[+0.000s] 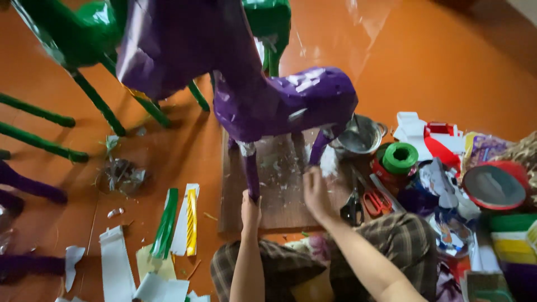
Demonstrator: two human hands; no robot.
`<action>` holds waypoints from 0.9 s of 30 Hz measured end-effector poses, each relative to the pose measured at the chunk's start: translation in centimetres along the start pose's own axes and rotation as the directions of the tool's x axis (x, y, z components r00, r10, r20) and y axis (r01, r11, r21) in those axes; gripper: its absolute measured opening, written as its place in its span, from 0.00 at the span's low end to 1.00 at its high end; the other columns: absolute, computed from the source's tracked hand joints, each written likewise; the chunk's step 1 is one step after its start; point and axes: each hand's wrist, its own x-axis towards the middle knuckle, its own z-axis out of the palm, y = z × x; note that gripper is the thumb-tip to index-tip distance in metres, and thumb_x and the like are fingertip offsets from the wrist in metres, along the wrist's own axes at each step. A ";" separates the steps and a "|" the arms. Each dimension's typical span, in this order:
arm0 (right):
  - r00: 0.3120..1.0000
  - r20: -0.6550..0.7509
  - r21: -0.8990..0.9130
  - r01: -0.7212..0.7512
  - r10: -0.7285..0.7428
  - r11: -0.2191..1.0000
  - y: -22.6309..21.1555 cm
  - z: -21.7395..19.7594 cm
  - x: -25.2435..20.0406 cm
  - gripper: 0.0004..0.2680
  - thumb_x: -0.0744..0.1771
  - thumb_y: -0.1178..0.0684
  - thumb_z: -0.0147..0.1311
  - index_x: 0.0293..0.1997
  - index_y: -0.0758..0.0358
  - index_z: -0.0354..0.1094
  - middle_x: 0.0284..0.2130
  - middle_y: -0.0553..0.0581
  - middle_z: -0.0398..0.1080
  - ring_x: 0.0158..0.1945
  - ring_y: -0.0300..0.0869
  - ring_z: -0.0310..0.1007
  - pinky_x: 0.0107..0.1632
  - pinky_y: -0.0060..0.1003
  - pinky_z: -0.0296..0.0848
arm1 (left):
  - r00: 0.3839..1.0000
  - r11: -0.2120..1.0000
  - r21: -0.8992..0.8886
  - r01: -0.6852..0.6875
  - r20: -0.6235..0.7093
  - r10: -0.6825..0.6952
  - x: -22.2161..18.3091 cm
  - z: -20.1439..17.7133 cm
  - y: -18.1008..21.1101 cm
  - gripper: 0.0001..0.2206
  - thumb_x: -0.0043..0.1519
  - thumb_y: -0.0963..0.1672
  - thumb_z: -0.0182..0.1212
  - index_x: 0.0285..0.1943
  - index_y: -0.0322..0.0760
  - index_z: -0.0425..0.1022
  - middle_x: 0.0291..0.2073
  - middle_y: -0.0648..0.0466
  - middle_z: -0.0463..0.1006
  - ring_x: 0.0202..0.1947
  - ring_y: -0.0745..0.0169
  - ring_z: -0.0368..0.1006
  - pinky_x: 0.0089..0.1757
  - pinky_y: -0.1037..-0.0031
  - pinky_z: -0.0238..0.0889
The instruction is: Decorating a horse-shaped craft by applying decorative stickers and a yellow paper fringe
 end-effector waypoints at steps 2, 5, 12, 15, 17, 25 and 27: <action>0.993 0.087 0.035 0.073 -0.076 0.997 -0.5 3.1 0.2 0.06 0.73 0.50 0.45 0.48 0.58 0.65 0.35 0.62 0.74 0.41 0.58 0.78 0.45 0.48 0.76 | 1.000 1.000 0.016 0.005 -0.007 -0.004 0.7 0.6 -0.3 0.23 0.64 0.52 0.61 0.62 0.43 0.58 0.46 0.38 0.75 0.45 0.25 0.78 0.45 0.42 0.74; 0.966 0.172 0.004 0.195 -0.193 0.981 -3.5 3.6 -0.3 0.04 0.73 0.50 0.48 0.49 0.53 0.66 0.36 0.57 0.75 0.40 0.52 0.79 0.41 0.42 0.79 | 1.000 0.999 0.040 0.009 -0.006 -0.009 0.6 0.6 -0.8 0.23 0.64 0.52 0.61 0.62 0.43 0.58 0.47 0.38 0.75 0.45 0.26 0.78 0.45 0.42 0.74; 0.978 0.154 0.021 0.137 -0.139 0.990 -3.5 0.1 2.1 0.07 0.73 0.50 0.44 0.47 0.59 0.69 0.41 0.63 0.75 0.50 0.57 0.76 0.53 0.49 0.75 | 1.000 0.999 0.047 -0.002 -0.012 0.002 0.5 0.8 -1.1 0.25 0.64 0.52 0.61 0.64 0.42 0.58 0.47 0.38 0.75 0.44 0.26 0.78 0.45 0.41 0.74; 0.996 -0.077 0.107 -0.037 0.045 0.994 -1.0 -4.4 2.5 0.08 0.73 0.53 0.43 0.45 0.60 0.70 0.38 0.63 0.73 0.46 0.56 0.75 0.53 0.53 0.69 | 0.999 0.999 0.043 -0.031 -0.011 0.032 0.7 1.2 -1.6 0.24 0.64 0.52 0.61 0.64 0.42 0.58 0.47 0.39 0.75 0.45 0.27 0.78 0.44 0.42 0.74; 0.980 -0.184 0.110 -0.059 0.079 0.992 3.5 -6.4 4.2 0.08 0.73 0.53 0.41 0.47 0.60 0.68 0.41 0.65 0.72 0.49 0.57 0.72 0.55 0.52 0.67 | 0.999 0.999 0.012 -0.038 -0.024 0.039 1.0 1.4 -1.8 0.24 0.64 0.52 0.62 0.63 0.44 0.59 0.46 0.39 0.75 0.44 0.26 0.78 0.44 0.42 0.74; 0.957 -0.291 -0.061 -0.021 0.003 0.998 2.6 -10.3 5.8 0.08 0.74 0.54 0.42 0.52 0.59 0.70 0.37 0.65 0.75 0.42 0.58 0.77 0.48 0.51 0.74 | 0.999 1.000 0.017 -0.007 -0.037 0.007 0.8 1.1 -1.1 0.23 0.63 0.51 0.62 0.63 0.46 0.59 0.47 0.40 0.74 0.45 0.25 0.77 0.46 0.41 0.72; 0.959 -0.278 -0.104 -0.078 0.046 0.991 5.9 -9.8 7.2 0.07 0.73 0.51 0.43 0.47 0.57 0.68 0.29 0.63 0.73 0.43 0.60 0.75 0.50 0.55 0.73 | 1.000 1.000 -0.006 0.001 -0.015 -0.001 0.6 0.9 -1.0 0.22 0.64 0.51 0.62 0.63 0.47 0.60 0.48 0.41 0.75 0.47 0.28 0.78 0.47 0.43 0.73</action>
